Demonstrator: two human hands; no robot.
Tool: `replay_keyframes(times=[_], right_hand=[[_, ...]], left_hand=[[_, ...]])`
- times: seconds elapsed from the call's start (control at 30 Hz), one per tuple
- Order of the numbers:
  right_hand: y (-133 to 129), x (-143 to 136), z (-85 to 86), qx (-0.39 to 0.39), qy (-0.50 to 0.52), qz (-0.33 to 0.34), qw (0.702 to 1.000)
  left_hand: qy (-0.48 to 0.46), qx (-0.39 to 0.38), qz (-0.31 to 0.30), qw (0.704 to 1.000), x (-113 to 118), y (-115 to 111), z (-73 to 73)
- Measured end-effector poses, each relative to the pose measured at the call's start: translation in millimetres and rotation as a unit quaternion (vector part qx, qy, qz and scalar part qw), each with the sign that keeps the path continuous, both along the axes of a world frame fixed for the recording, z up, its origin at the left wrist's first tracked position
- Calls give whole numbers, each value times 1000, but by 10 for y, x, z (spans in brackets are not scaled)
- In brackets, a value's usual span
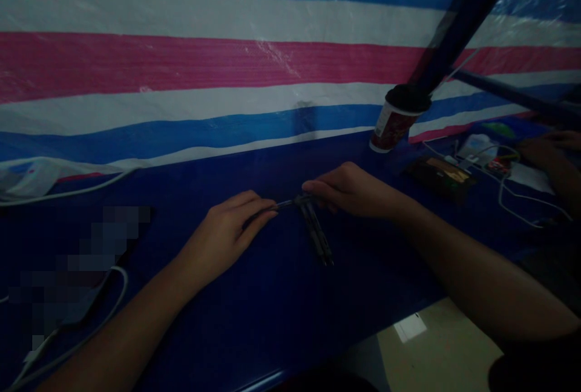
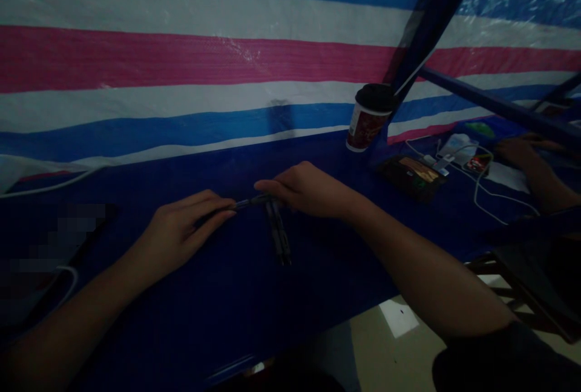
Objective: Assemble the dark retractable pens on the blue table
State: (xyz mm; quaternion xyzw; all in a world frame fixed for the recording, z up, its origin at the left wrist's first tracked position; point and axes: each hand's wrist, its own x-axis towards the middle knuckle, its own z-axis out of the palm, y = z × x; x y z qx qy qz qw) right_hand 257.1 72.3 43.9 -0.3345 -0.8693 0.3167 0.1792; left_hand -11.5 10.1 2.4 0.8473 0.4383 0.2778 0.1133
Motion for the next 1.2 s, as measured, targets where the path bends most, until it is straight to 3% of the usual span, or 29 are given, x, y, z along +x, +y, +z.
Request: replay_keyframes(times=[0.07, 0.2, 0.33, 0.43, 0.5, 0.63, 0.83, 1.07, 1.2], right_hand=[[-20, -24, -7, 15, 9, -20, 1000], [-57, -43, -25, 64, 43, 4, 997], [-74, -45, -66, 113, 34, -50, 992], [-72, -47, -77, 125, 64, -6, 990], [-71, -47, -64, 126, 29, 12, 992], [-66, -36, -27, 114, -5, -29, 993], [-90, -69, -45, 95, -16, 48, 994], [-138, -142, -97, 31, 10, 24, 999], [-137, -129, -108, -44, 18, 26, 999]], left_hand=[[4, 3, 4, 1000, 4, -4, 8], [5, 6, 8, 1000, 12, -3, 15], [-8, 13, 15, 1000, 13, -8, 16], [-18, 2, 24, 1000, 15, -14, 27], [-18, -1, 18, 1000, 19, -16, 38], [-15, 0, 18, 1000, 29, -17, 43], [4, 23, 7, 1000, 23, -16, 17], [60, 134, -17, 989, -7, -6, 56], [124, 175, -12, 977, -15, -9, 83]])
